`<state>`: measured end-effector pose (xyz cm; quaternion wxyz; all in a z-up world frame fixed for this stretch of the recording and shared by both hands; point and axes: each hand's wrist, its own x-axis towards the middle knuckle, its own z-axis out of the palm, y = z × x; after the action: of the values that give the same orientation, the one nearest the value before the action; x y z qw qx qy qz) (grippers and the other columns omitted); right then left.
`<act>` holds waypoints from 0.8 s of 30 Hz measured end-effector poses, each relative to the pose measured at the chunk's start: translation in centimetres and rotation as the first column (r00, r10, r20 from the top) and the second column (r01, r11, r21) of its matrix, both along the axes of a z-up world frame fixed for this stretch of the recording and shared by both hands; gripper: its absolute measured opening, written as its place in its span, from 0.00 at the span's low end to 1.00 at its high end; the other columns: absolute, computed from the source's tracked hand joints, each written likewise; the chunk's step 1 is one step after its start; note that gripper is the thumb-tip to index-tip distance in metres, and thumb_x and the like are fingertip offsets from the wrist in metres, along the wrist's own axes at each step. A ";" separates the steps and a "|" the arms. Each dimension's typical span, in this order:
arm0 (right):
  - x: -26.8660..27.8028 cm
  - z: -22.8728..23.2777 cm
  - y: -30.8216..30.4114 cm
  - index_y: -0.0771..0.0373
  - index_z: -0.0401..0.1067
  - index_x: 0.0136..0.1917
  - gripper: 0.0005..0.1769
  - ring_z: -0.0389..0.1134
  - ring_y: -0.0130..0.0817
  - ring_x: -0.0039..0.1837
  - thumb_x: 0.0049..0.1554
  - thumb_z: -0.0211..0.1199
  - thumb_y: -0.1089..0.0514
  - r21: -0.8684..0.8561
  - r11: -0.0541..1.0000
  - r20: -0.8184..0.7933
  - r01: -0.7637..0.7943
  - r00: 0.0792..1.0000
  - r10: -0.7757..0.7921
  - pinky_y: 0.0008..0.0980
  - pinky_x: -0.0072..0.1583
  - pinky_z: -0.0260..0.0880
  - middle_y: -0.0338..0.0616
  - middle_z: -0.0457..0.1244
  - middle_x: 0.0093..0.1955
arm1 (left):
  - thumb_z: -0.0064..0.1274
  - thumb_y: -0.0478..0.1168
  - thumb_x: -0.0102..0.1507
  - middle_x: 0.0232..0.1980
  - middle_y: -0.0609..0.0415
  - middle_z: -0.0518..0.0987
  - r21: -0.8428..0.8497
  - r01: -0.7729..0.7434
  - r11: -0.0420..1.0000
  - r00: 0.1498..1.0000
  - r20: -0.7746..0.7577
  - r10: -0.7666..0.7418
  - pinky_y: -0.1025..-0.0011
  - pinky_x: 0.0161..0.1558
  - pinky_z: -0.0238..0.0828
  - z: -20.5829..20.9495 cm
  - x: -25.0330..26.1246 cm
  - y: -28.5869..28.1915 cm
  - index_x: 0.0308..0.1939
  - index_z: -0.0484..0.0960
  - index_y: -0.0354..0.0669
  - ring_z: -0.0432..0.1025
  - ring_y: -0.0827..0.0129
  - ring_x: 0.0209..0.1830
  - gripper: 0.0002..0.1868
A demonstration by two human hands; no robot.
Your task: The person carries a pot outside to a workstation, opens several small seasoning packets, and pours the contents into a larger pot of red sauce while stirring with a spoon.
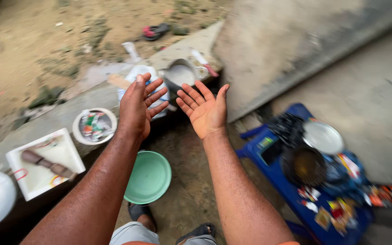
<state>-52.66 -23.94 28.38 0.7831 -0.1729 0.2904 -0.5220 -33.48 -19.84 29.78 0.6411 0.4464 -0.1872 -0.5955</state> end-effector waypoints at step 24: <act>-57.7 -13.3 13.3 0.64 0.70 0.68 0.46 0.67 0.44 0.62 0.58 0.48 0.23 0.178 0.661 -0.865 0.729 0.436 -0.247 0.47 0.58 0.72 0.54 0.65 0.63 | 0.51 0.52 0.66 0.58 0.52 0.82 0.515 0.620 0.591 0.375 0.467 -0.801 0.59 0.49 0.76 -12.3 -57.2 -4.1 0.65 0.77 0.45 0.77 0.58 0.53 0.26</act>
<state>-110.33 -10.64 15.04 0.3897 -0.0604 0.7703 -0.5011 -90.68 -23.92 17.49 0.1440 0.5767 -0.4968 -0.6323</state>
